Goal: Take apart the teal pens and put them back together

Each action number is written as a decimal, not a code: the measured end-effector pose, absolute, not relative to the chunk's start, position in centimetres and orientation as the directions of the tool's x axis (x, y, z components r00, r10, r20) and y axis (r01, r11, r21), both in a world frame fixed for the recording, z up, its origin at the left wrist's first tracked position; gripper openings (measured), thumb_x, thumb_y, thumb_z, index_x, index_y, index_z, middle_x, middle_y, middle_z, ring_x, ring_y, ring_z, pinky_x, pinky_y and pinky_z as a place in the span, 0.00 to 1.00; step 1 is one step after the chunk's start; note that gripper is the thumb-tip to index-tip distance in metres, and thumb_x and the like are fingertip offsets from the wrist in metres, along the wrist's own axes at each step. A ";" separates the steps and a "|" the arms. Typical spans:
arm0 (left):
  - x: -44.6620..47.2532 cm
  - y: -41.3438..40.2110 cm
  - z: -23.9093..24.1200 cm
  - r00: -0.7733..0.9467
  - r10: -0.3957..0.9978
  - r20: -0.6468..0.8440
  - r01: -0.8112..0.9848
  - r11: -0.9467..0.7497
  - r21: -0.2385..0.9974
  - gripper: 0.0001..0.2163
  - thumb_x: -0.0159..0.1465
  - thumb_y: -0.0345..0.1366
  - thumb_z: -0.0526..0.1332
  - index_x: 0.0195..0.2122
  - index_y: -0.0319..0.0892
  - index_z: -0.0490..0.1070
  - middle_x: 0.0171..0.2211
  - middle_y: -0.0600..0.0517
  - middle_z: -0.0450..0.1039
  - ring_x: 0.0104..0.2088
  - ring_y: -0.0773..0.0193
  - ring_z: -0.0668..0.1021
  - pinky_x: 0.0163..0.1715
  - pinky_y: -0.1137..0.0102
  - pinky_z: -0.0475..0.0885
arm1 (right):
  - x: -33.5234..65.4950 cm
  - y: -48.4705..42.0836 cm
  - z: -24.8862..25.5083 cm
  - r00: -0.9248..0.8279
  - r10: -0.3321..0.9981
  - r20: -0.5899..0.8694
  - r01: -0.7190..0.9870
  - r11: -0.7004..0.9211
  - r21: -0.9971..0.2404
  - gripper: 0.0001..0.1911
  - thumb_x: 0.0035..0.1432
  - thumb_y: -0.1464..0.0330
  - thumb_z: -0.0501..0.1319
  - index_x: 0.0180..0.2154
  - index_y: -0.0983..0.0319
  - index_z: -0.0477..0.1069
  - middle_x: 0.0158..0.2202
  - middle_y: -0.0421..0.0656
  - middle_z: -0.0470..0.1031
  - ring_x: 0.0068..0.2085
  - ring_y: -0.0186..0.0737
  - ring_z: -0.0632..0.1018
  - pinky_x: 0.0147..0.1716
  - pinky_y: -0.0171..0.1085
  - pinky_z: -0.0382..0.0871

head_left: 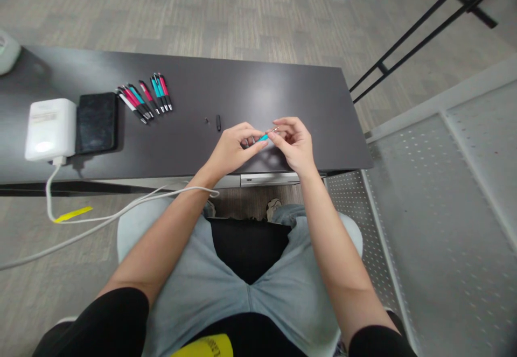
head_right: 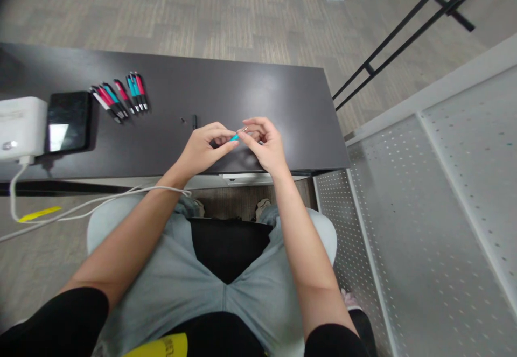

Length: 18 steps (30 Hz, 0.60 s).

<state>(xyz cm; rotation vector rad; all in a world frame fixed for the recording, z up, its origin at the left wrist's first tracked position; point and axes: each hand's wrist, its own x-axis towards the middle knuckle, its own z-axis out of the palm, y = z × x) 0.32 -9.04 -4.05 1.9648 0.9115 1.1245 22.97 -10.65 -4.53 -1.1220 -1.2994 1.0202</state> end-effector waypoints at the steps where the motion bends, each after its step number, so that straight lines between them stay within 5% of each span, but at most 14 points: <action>1: 0.0 -9.0 -4.0 0.374 0.834 0.406 0.238 -0.510 0.827 0.12 0.75 0.50 0.74 0.45 0.49 0.93 0.37 0.49 0.83 0.33 0.59 0.78 0.37 0.63 0.76 | 22.7 -10.5 -4.5 0.021 0.984 0.178 0.048 0.177 -0.983 0.38 0.51 0.35 0.89 0.51 0.49 0.82 0.43 0.42 0.88 0.43 0.51 0.86 0.43 0.49 0.85; 7: -2.5 -8.9 -3.3 0.295 0.889 0.351 0.292 -0.434 0.852 0.15 0.73 0.54 0.75 0.45 0.48 0.92 0.38 0.48 0.84 0.36 0.57 0.79 0.39 0.62 0.79 | 21.0 -9.6 -4.2 -0.055 0.988 0.142 0.091 0.146 -0.985 0.43 0.51 0.36 0.90 0.59 0.48 0.83 0.50 0.44 0.90 0.41 0.49 0.85 0.39 0.47 0.84; 11: -5.4 -8.5 -3.2 0.178 0.915 0.363 0.341 -0.403 0.849 0.14 0.72 0.53 0.75 0.43 0.48 0.90 0.39 0.48 0.84 0.37 0.56 0.81 0.42 0.61 0.81 | 19.0 -8.7 -4.1 -0.119 0.984 0.135 0.171 0.155 -0.973 0.36 0.57 0.35 0.87 0.54 0.50 0.85 0.48 0.43 0.90 0.33 0.43 0.78 0.36 0.46 0.82; 18: -11.0 -8.2 -3.9 0.017 0.919 0.394 0.404 -0.367 0.838 0.15 0.72 0.51 0.75 0.51 0.48 0.89 0.41 0.49 0.86 0.37 0.58 0.81 0.42 0.62 0.81 | 14.6 -6.3 -5.2 -0.241 0.947 0.213 0.459 0.304 -0.835 0.19 0.77 0.48 0.75 0.57 0.52 0.87 0.50 0.45 0.88 0.40 0.49 0.82 0.52 0.50 0.84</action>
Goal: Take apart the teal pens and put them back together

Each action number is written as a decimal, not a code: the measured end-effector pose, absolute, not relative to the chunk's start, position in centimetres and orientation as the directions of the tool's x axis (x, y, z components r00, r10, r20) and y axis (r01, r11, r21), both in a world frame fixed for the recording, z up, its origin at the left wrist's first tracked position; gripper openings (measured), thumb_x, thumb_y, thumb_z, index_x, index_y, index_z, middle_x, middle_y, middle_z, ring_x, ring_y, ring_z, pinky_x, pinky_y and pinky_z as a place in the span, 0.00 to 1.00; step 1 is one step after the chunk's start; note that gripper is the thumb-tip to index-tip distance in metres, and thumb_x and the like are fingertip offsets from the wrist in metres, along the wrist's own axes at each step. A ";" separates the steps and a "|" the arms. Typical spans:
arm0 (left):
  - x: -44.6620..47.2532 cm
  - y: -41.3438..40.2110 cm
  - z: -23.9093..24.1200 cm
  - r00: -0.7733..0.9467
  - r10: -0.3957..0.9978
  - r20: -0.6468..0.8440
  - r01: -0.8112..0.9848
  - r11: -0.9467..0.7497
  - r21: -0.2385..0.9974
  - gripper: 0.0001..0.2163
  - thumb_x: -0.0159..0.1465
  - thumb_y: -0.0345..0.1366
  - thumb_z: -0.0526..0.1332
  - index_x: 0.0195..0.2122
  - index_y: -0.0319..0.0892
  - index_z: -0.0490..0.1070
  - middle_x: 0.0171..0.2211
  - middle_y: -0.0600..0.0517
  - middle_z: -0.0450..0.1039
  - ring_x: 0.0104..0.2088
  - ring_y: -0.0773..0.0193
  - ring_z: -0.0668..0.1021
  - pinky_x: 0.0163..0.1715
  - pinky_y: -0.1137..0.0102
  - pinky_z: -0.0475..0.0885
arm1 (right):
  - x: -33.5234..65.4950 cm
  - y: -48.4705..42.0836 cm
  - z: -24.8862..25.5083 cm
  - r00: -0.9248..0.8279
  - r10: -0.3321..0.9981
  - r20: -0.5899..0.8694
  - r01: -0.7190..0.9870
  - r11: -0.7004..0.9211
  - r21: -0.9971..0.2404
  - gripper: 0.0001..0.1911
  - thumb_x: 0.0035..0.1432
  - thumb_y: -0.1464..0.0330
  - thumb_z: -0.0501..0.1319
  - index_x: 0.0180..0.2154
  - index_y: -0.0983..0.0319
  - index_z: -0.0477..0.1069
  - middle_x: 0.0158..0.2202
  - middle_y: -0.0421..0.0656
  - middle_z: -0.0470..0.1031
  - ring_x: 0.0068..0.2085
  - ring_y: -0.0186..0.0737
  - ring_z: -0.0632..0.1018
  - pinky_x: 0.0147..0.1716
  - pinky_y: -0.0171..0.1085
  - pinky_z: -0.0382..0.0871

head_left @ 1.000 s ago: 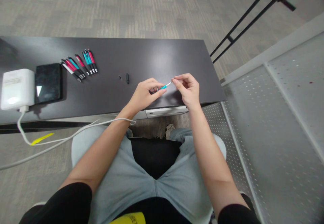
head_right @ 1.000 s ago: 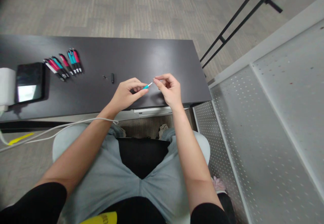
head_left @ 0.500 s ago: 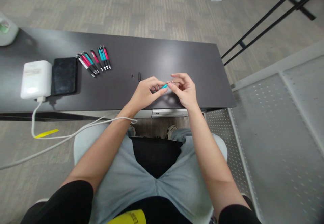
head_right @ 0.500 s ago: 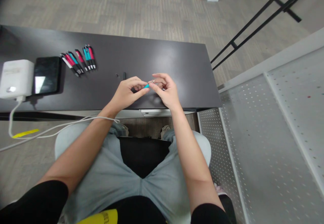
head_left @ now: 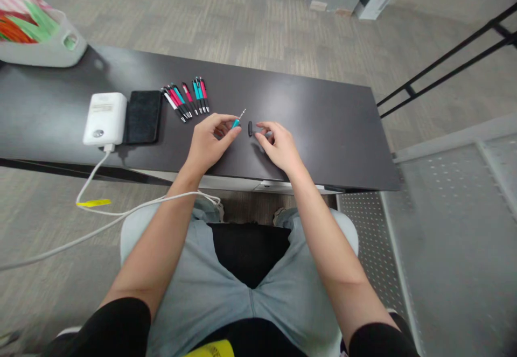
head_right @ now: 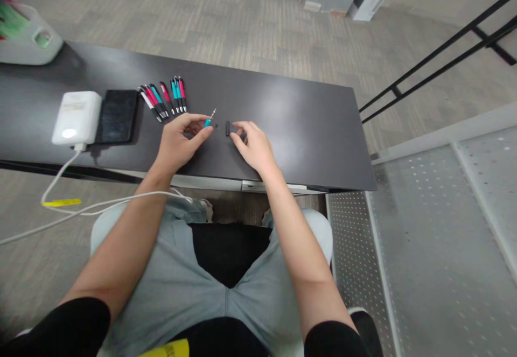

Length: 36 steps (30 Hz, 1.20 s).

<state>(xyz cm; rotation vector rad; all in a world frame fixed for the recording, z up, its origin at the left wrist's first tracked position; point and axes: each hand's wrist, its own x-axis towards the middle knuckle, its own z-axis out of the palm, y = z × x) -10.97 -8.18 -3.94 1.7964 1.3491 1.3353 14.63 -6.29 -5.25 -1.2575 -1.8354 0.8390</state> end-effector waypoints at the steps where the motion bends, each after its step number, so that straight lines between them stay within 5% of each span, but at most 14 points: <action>1: -11.5 -8.3 -4.1 0.003 0.921 0.389 0.403 -0.357 0.843 0.15 0.72 0.51 0.75 0.52 0.48 0.89 0.41 0.49 0.86 0.37 0.58 0.81 0.42 0.62 0.80 | 14.1 -6.0 -5.3 -0.246 0.946 0.212 0.512 0.313 -0.800 0.18 0.78 0.50 0.73 0.60 0.52 0.87 0.52 0.47 0.88 0.44 0.51 0.84 0.57 0.52 0.84; 6: -13.2 -8.8 -4.9 -0.014 0.927 0.374 0.402 -0.337 0.851 0.16 0.72 0.51 0.75 0.51 0.46 0.88 0.40 0.50 0.86 0.36 0.58 0.81 0.41 0.63 0.79 | 12.4 -5.1 -5.5 -0.221 0.956 0.192 0.657 0.291 -0.695 0.18 0.78 0.54 0.74 0.62 0.53 0.86 0.57 0.53 0.85 0.57 0.63 0.86 0.66 0.61 0.82; 11: -13.7 -9.0 -5.2 -0.026 0.928 0.372 0.415 -0.329 0.848 0.16 0.71 0.52 0.74 0.50 0.47 0.89 0.39 0.49 0.86 0.36 0.58 0.80 0.41 0.62 0.80 | 12.5 -4.2 -5.9 -0.179 0.961 0.213 0.564 0.277 -0.778 0.17 0.68 0.58 0.78 0.54 0.52 0.80 0.47 0.44 0.85 0.47 0.53 0.84 0.55 0.52 0.83; 15: -13.1 -8.9 -4.9 0.005 0.925 0.379 0.389 -0.351 0.852 0.15 0.71 0.52 0.74 0.49 0.48 0.90 0.40 0.48 0.86 0.35 0.58 0.80 0.40 0.62 0.80 | 13.1 -3.6 -6.3 -0.109 0.971 0.211 0.328 0.236 -0.915 0.21 0.67 0.48 0.79 0.50 0.51 0.77 0.39 0.38 0.82 0.35 0.44 0.79 0.42 0.45 0.79; 20: -11.4 -8.8 -4.5 0.077 0.926 0.369 0.374 -0.370 0.850 0.14 0.71 0.52 0.75 0.46 0.49 0.90 0.40 0.47 0.86 0.36 0.55 0.81 0.42 0.60 0.81 | 14.5 -4.0 -5.5 0.017 0.979 0.203 0.108 0.200 -0.974 0.35 0.61 0.32 0.81 0.49 0.50 0.75 0.41 0.40 0.88 0.39 0.45 0.86 0.44 0.45 0.83; 28: -7.7 -8.8 -4.1 0.251 0.896 0.366 0.361 -0.438 0.823 0.12 0.74 0.48 0.74 0.50 0.49 0.93 0.38 0.49 0.82 0.35 0.57 0.78 0.42 0.61 0.79 | 17.9 -6.3 -3.9 0.123 0.977 0.176 0.054 0.170 -0.984 0.39 0.56 0.30 0.84 0.49 0.50 0.75 0.47 0.44 0.93 0.44 0.48 0.90 0.45 0.46 0.85; 36: -4.1 -8.2 -4.5 0.337 0.878 0.340 0.351 -0.452 0.820 0.12 0.74 0.47 0.74 0.50 0.48 0.94 0.37 0.50 0.80 0.34 0.57 0.77 0.42 0.61 0.78 | 21.2 -7.7 -4.2 0.179 0.965 0.192 0.096 0.177 -0.980 0.37 0.61 0.31 0.81 0.48 0.50 0.73 0.47 0.45 0.90 0.48 0.50 0.90 0.45 0.46 0.85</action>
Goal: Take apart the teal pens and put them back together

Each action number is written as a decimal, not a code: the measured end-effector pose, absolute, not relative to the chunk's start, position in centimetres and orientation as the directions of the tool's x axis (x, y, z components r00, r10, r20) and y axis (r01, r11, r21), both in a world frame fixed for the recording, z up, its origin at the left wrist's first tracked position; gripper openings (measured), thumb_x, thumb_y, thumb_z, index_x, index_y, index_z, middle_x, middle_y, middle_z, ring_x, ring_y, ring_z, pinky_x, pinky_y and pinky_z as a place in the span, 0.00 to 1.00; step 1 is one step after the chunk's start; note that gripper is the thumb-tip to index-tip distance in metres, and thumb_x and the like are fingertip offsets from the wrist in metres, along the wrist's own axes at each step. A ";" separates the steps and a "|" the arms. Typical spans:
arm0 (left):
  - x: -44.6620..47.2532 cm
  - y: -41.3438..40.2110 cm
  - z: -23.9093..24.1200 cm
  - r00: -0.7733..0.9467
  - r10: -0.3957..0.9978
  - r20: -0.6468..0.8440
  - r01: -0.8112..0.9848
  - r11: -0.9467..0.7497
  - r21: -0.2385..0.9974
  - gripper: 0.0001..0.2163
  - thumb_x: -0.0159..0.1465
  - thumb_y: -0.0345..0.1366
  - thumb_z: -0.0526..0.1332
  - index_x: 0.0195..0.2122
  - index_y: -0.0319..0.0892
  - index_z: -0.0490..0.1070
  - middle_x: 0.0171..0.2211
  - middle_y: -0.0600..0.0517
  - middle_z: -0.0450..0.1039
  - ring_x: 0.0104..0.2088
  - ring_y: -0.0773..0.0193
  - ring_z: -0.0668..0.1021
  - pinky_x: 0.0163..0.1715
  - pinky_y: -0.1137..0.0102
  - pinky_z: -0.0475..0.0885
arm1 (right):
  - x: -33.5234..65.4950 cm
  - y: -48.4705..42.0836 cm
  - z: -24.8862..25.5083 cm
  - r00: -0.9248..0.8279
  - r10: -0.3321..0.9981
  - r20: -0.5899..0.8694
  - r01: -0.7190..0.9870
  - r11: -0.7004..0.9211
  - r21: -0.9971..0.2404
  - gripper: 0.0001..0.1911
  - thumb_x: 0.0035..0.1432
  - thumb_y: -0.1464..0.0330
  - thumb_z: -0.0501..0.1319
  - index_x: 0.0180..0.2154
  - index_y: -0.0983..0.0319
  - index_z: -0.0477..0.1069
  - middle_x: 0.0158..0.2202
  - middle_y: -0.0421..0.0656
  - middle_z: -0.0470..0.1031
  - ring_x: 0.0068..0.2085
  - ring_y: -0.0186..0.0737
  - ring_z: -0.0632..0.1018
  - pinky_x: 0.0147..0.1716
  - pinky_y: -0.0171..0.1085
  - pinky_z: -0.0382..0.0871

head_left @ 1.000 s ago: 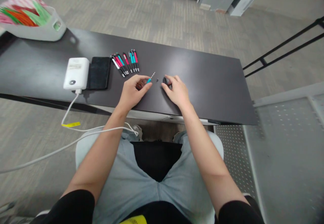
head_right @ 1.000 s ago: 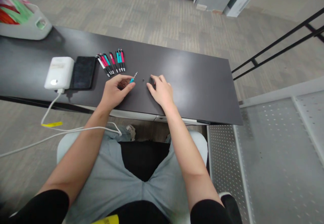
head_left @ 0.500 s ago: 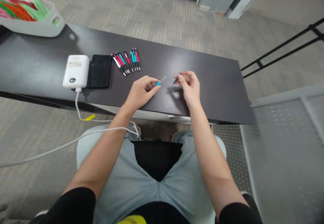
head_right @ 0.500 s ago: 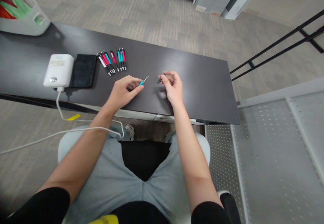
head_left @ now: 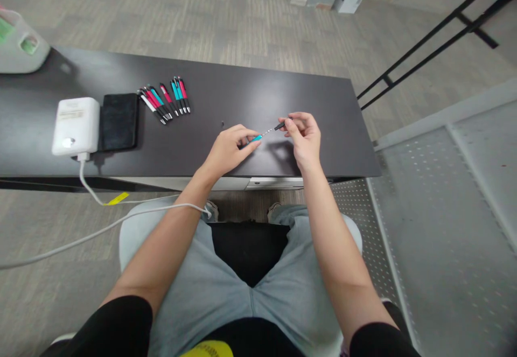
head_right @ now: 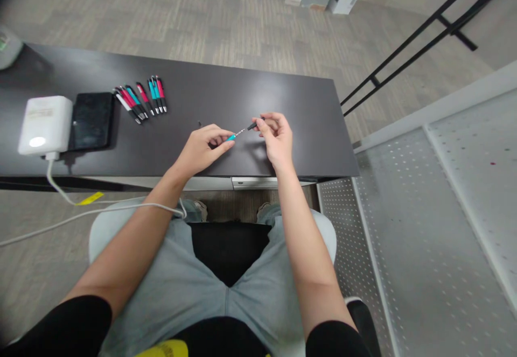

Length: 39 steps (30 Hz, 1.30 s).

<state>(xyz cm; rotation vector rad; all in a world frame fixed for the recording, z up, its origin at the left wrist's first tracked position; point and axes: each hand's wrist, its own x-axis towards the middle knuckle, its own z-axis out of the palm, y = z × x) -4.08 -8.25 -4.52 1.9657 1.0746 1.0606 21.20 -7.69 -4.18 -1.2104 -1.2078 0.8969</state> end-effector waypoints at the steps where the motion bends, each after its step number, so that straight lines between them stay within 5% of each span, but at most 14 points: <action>1: -3.6 -8.2 -4.6 0.347 0.874 0.341 0.349 -0.457 0.818 0.12 0.74 0.47 0.74 0.50 0.49 0.94 0.37 0.50 0.80 0.34 0.57 0.76 0.42 0.61 0.78 | 21.5 -7.8 -4.3 0.176 0.965 0.192 0.100 0.176 -0.979 0.37 0.61 0.30 0.80 0.48 0.50 0.73 0.47 0.45 0.90 0.48 0.50 0.90 0.44 0.46 0.85; 17: 2.0 -7.4 -4.3 0.415 0.844 0.341 0.329 -0.488 0.808 0.11 0.76 0.49 0.73 0.46 0.51 0.94 0.41 0.48 0.84 0.39 0.54 0.80 0.44 0.59 0.79 | 26.6 -10.2 -4.7 0.262 0.957 0.123 0.031 0.119 -0.992 0.37 0.57 0.34 0.87 0.45 0.51 0.73 0.47 0.42 0.92 0.40 0.44 0.90 0.37 0.41 0.85; 30: 2.7 -7.3 -5.2 0.441 0.791 0.424 0.296 -0.574 0.764 0.15 0.79 0.53 0.73 0.55 0.51 0.94 0.43 0.48 0.86 0.39 0.54 0.82 0.45 0.59 0.80 | 26.0 -11.3 -4.1 0.137 0.982 0.129 -0.051 0.137 -0.989 0.38 0.55 0.34 0.88 0.44 0.51 0.73 0.46 0.42 0.92 0.37 0.42 0.87 0.38 0.41 0.86; 36: 2.0 -7.4 -4.9 0.405 0.785 0.468 0.301 -0.598 0.743 0.10 0.78 0.48 0.77 0.51 0.50 0.92 0.42 0.48 0.88 0.40 0.54 0.84 0.46 0.60 0.81 | 25.7 -11.2 -3.7 0.130 0.981 0.143 0.044 0.138 -0.989 0.41 0.52 0.29 0.85 0.39 0.51 0.71 0.37 0.40 0.86 0.33 0.42 0.80 0.34 0.42 0.79; 39: 1.4 -7.6 -4.4 0.399 0.769 0.500 0.305 -0.625 0.719 0.07 0.78 0.44 0.77 0.50 0.50 0.93 0.44 0.48 0.89 0.43 0.54 0.86 0.50 0.59 0.82 | 25.6 -11.3 -3.6 0.109 0.977 0.185 0.187 0.162 -0.969 0.41 0.59 0.25 0.79 0.37 0.52 0.70 0.31 0.38 0.80 0.31 0.41 0.74 0.35 0.43 0.73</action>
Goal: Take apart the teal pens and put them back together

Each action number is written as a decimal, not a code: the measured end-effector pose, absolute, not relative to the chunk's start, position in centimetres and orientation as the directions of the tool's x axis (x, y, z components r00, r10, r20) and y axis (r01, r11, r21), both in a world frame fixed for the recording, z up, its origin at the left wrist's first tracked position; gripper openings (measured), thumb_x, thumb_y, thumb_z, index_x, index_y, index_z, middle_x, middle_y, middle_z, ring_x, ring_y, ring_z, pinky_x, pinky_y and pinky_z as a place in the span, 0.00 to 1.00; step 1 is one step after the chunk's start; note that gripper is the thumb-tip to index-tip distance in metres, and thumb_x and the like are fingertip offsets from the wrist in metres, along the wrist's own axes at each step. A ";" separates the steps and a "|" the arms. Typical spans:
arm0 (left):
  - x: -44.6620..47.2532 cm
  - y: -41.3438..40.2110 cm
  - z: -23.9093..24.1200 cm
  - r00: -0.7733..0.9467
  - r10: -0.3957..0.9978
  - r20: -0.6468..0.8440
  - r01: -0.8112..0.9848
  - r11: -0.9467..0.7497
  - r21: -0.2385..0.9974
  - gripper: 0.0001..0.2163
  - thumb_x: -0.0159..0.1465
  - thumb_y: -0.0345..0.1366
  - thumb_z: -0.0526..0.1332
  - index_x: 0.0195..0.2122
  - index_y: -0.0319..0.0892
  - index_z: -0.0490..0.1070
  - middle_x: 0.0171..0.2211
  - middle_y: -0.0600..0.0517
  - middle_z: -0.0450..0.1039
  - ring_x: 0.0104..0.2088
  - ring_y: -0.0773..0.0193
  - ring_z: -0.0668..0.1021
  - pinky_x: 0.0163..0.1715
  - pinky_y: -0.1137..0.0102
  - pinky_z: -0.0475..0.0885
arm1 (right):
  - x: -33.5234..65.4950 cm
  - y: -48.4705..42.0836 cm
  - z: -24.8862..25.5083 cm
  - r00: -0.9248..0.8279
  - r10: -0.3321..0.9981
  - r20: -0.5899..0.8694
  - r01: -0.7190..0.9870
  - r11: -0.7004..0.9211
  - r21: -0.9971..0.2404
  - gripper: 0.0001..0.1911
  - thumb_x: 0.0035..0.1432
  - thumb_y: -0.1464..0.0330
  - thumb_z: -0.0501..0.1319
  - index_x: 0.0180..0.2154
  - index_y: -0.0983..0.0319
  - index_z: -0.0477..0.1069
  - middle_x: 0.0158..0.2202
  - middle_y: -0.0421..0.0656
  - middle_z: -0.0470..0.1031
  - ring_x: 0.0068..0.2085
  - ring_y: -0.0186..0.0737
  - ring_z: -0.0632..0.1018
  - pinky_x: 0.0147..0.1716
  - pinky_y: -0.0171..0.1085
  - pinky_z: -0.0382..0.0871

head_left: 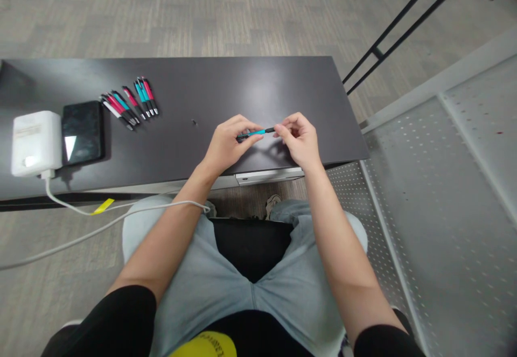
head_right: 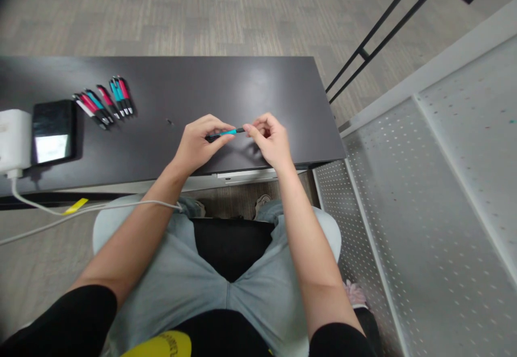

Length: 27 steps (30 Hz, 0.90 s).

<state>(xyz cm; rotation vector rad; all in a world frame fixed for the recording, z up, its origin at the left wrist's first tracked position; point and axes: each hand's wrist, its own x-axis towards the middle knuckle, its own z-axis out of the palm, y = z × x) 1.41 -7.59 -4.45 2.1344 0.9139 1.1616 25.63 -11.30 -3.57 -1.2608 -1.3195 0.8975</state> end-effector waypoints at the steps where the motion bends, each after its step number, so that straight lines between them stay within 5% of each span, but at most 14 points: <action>1: 1.2 -7.6 -4.3 0.398 0.762 0.511 0.302 -0.635 0.711 0.06 0.78 0.43 0.77 0.50 0.50 0.93 0.45 0.48 0.90 0.44 0.53 0.86 0.51 0.59 0.82 | 25.6 -11.4 -3.5 0.100 0.976 0.193 0.252 0.163 -0.954 0.41 0.62 0.24 0.76 0.35 0.52 0.70 0.29 0.37 0.77 0.31 0.41 0.72 0.35 0.43 0.71; 4: 0.5 -7.7 -4.2 0.411 0.748 0.521 0.306 -0.652 0.694 0.05 0.78 0.41 0.76 0.50 0.50 0.93 0.46 0.48 0.90 0.46 0.53 0.87 0.53 0.58 0.83 | 25.5 -11.6 -3.4 0.058 0.980 0.191 0.421 0.149 -0.895 0.44 0.71 0.22 0.66 0.30 0.53 0.65 0.25 0.36 0.65 0.31 0.42 0.69 0.37 0.44 0.66; 7: -0.1 -7.6 -4.1 0.410 0.760 0.505 0.330 -0.640 0.694 0.06 0.78 0.40 0.75 0.51 0.50 0.93 0.46 0.48 0.90 0.46 0.52 0.88 0.52 0.58 0.83 | 25.3 -11.7 -3.1 -0.020 0.985 0.173 0.434 0.165 -0.886 0.44 0.75 0.21 0.58 0.32 0.53 0.67 0.27 0.38 0.67 0.33 0.45 0.71 0.39 0.45 0.68; 12: -0.7 -7.5 -4.0 0.407 0.769 0.493 0.340 -0.628 0.700 0.07 0.79 0.42 0.74 0.52 0.50 0.93 0.46 0.48 0.90 0.45 0.53 0.87 0.50 0.59 0.82 | 24.9 -11.6 -2.7 -0.103 0.976 0.193 0.356 0.217 -0.909 0.41 0.69 0.20 0.66 0.44 0.51 0.73 0.35 0.40 0.75 0.37 0.47 0.75 0.41 0.47 0.71; 17: -1.0 -7.6 -4.0 0.437 0.778 0.451 0.358 -0.610 0.707 0.08 0.79 0.45 0.75 0.51 0.51 0.93 0.46 0.47 0.90 0.47 0.51 0.87 0.52 0.57 0.83 | 24.5 -11.4 -2.6 -0.111 0.986 0.127 0.469 0.165 -0.868 0.46 0.73 0.18 0.54 0.31 0.52 0.63 0.28 0.40 0.63 0.35 0.48 0.69 0.40 0.47 0.66; 23: -1.4 -7.8 -4.2 0.426 0.793 0.435 0.364 -0.590 0.721 0.10 0.80 0.47 0.73 0.51 0.50 0.93 0.46 0.46 0.90 0.47 0.51 0.87 0.52 0.57 0.83 | 24.2 -11.3 -2.2 -0.150 0.977 0.150 0.437 0.202 -0.877 0.43 0.69 0.19 0.62 0.38 0.52 0.68 0.33 0.40 0.68 0.36 0.47 0.69 0.40 0.46 0.66; 27: -1.5 -7.8 -4.3 0.447 0.782 0.434 0.359 -0.601 0.714 0.09 0.79 0.46 0.74 0.51 0.50 0.93 0.46 0.47 0.90 0.47 0.51 0.87 0.52 0.57 0.83 | 24.1 -11.2 -2.4 -0.183 0.976 0.120 0.476 0.194 -0.858 0.45 0.76 0.21 0.52 0.30 0.52 0.62 0.29 0.41 0.63 0.35 0.47 0.68 0.41 0.48 0.65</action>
